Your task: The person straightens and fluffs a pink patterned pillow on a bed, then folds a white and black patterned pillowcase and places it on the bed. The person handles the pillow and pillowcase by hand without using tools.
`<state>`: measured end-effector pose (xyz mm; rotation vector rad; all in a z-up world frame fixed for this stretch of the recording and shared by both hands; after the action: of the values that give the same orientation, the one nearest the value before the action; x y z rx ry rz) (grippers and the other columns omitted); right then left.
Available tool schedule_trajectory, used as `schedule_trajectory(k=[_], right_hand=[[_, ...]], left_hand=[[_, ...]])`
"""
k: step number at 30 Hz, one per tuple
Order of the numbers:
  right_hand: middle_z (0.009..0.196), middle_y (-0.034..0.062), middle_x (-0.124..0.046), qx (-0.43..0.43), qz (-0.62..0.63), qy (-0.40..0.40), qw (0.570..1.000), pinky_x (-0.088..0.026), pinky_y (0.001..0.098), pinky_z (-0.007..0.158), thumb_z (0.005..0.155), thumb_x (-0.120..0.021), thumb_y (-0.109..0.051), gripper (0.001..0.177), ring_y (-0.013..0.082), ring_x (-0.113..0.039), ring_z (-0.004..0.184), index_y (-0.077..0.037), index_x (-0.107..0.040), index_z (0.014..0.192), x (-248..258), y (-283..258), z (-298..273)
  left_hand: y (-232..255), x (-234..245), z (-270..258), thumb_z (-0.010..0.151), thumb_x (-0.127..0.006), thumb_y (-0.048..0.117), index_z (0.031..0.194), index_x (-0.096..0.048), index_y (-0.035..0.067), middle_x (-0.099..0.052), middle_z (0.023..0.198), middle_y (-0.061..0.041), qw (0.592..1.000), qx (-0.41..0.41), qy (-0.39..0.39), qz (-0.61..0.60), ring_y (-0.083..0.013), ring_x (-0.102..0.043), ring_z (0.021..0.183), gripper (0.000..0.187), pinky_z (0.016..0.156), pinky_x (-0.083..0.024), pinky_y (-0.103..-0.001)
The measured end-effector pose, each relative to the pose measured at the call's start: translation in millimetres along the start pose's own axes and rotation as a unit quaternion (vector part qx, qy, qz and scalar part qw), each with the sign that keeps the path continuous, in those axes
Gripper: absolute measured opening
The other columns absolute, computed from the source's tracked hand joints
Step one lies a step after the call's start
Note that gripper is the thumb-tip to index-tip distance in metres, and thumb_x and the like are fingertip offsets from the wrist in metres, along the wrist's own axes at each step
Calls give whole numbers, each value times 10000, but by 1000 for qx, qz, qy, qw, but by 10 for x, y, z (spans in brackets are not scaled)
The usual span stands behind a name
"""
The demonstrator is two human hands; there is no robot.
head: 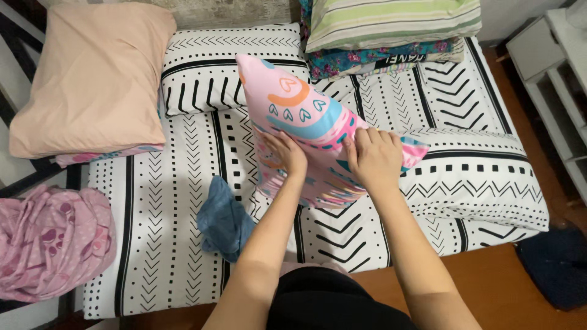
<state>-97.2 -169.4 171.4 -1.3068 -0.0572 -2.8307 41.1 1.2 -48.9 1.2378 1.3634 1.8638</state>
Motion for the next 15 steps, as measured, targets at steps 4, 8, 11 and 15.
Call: schedule_trajectory(k=[4, 8, 11, 15], right_hand=[[897, 86, -677, 14, 44, -8, 999, -451, 422, 860, 987, -669, -307, 240, 289, -630, 842, -69, -690, 991, 3, 162, -96], [917, 97, -678, 55, 83, -16, 995, -448, 432, 873, 987, -652, -270, 221, 299, -632, 867, -56, -691, 1031, -117, 508, -144], [1046, 111, -710, 55, 94, 23, 994, -444, 426, 902, 986, -624, -195, 206, 303, -634, 934, -62, -706, 1121, -223, 780, 5], [1306, 117, -665, -19, 77, 73, 994, -383, 510, 1106, 1045, -630, -187, 285, 328, -584, 1275, -65, -657, 1300, -516, 580, 281]], left_hand=[[962, 448, 266, 1102, -488, 398, 1585, -327, -28, -252, 1684, -247, 944, -315, 70, -61, -356, -193, 1597, 664, 1305, -156, -544], [1726, 432, 282, 902, -650, 535, 1169, -695, 84, -663, 1231, -80, 808, -527, -204, 166, -295, -517, 1310, 526, 1163, -246, -583], [1983, 660, 61, 751, -725, 677, 1034, -702, 33, -644, 1001, -128, 762, -594, -201, 159, -328, -572, 1006, 703, 919, -383, -485], [1994, 710, -10, 743, -728, 757, 920, -668, 50, -593, 901, -121, 782, -564, -131, 230, -322, -546, 879, 731, 767, -389, -466]])
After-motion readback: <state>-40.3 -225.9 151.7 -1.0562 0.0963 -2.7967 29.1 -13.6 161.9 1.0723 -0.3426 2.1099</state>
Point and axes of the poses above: each hand's wrist, its own z-axis towards the middle knuckle, its own x-axis out of the back of the hand, y = z × x, the point moved 9 cm from there along z, towards the middle knuckle
